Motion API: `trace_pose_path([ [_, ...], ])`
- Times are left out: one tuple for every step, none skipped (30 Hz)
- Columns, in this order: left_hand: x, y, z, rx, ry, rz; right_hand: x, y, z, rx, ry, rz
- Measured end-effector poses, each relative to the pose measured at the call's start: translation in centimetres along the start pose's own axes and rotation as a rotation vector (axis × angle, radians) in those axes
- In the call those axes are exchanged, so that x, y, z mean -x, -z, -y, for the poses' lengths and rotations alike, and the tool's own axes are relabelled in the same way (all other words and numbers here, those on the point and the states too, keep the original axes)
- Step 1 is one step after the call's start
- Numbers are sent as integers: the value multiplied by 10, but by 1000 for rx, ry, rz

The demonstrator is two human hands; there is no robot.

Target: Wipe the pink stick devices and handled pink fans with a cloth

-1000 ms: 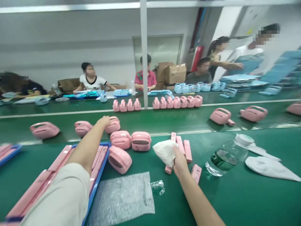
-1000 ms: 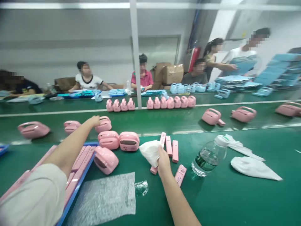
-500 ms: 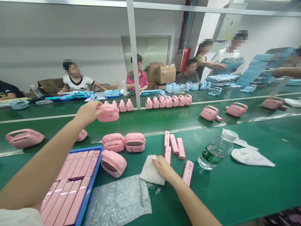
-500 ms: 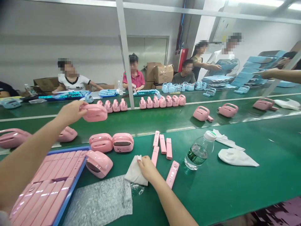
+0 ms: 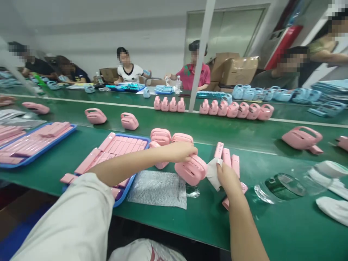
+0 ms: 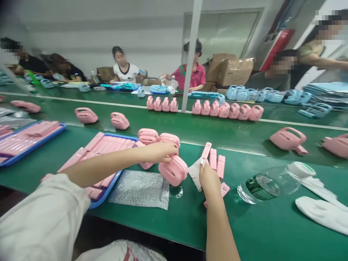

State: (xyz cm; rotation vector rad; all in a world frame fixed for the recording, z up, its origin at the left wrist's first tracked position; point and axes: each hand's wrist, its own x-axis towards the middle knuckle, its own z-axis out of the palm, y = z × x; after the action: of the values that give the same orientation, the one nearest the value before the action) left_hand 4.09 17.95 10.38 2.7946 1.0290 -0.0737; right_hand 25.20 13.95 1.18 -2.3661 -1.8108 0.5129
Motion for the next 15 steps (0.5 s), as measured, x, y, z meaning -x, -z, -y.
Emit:
trace_pose_path([
  [-1, -8, -1, -24, 16, 6, 0, 1, 1, 7, 2, -7],
  [-2, -14, -1, -35, 39, 5, 0, 1, 1, 12, 7, -12],
  [-2, -17, -1, -38, 66, 0, -1, 0, 2, 16, 16, -13],
  [-1, -19, 1, -43, 94, -4, -2, 0, 3, 17, 27, -13],
  [0, -20, 2, -47, 123, -8, -2, -1, 3, 17, 39, -11],
  [1, -19, 4, -48, 149, -10, -3, -3, 3, 15, 50, -8],
  [3, -18, 6, -48, 171, -12, -4, -4, 4, 12, 59, -5],
  [4, -17, 8, -46, 190, -13, -5, -5, 4, 7, 67, -4],
  [6, -16, 10, -44, 203, -13, -5, -7, 3, -1, 72, -3],
  [8, -17, 12, -40, 210, -13, -6, -8, 3, -9, 76, -5],
  [9, -17, 14, -34, 214, -13, -6, -9, 3, -19, 78, -9],
  [10, -18, 16, -26, 216, -13, -6, -10, 2, -30, 79, -15],
  [12, -20, 18, -16, 217, -13, -7, -11, 2, -38, 78, -22],
  [13, -20, 21, -2, 210, -7, -8, -12, 1, -41, 75, -26],
  [14, -19, 25, 15, 186, 6, -8, -12, 0, -49, 71, -31],
])
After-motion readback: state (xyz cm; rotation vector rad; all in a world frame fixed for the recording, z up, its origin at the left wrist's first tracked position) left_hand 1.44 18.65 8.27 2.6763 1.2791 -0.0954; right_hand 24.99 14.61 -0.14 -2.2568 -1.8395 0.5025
